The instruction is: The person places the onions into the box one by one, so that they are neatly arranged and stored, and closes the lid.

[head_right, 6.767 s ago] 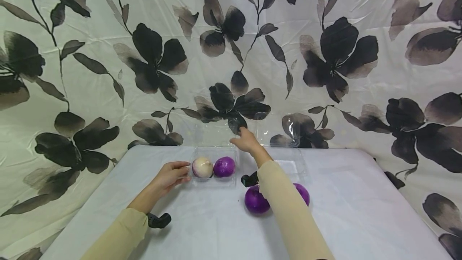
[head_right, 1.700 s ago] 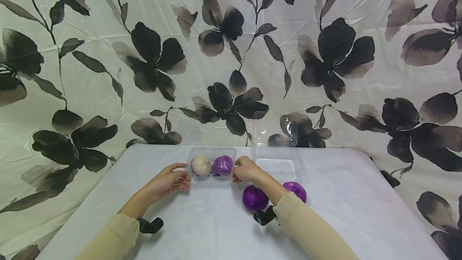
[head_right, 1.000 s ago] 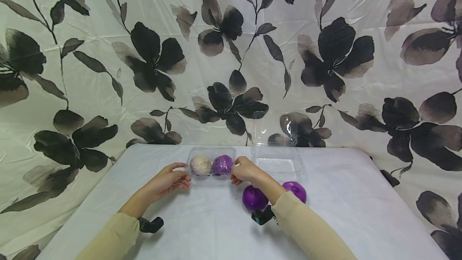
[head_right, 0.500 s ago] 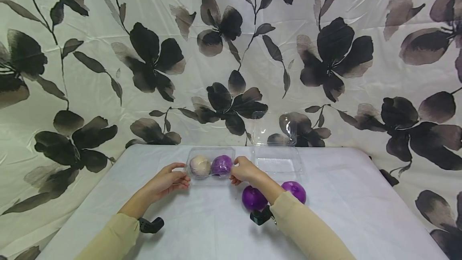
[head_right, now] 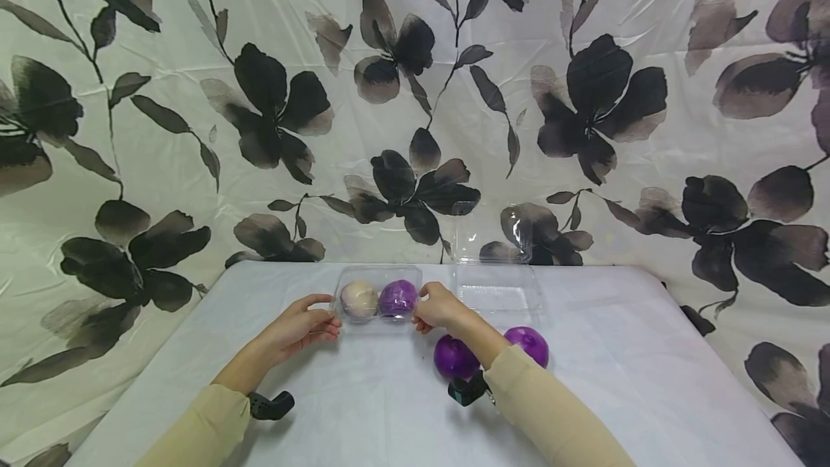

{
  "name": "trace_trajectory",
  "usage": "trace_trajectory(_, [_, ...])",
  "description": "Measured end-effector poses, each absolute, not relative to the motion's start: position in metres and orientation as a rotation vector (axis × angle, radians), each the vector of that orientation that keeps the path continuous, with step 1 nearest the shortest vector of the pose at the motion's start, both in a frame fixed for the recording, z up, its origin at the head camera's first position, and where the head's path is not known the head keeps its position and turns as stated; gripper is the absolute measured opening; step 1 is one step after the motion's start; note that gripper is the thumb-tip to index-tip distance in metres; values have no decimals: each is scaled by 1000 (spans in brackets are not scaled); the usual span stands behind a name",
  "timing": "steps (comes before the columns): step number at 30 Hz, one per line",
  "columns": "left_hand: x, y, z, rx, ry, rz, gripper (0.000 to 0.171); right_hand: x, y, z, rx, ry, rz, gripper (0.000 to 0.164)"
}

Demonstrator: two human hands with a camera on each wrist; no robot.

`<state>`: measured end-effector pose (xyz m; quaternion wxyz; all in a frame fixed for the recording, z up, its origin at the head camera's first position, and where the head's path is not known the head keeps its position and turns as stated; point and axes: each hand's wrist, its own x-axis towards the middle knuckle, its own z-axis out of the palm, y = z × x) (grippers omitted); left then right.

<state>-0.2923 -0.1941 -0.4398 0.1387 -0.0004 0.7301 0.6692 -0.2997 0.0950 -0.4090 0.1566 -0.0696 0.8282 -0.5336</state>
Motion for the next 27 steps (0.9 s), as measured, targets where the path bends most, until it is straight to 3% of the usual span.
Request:
trace_trajectory(17, [-289, -191, -442, -53, 2086, 1940, 54, -300, 103, -410, -240, 2383, -1496, 53])
trace_trajectory(27, [-283, -201, -432, -11, 2125, 1900, 53, -290, 119, -386, -316, 2516, -1332, 58])
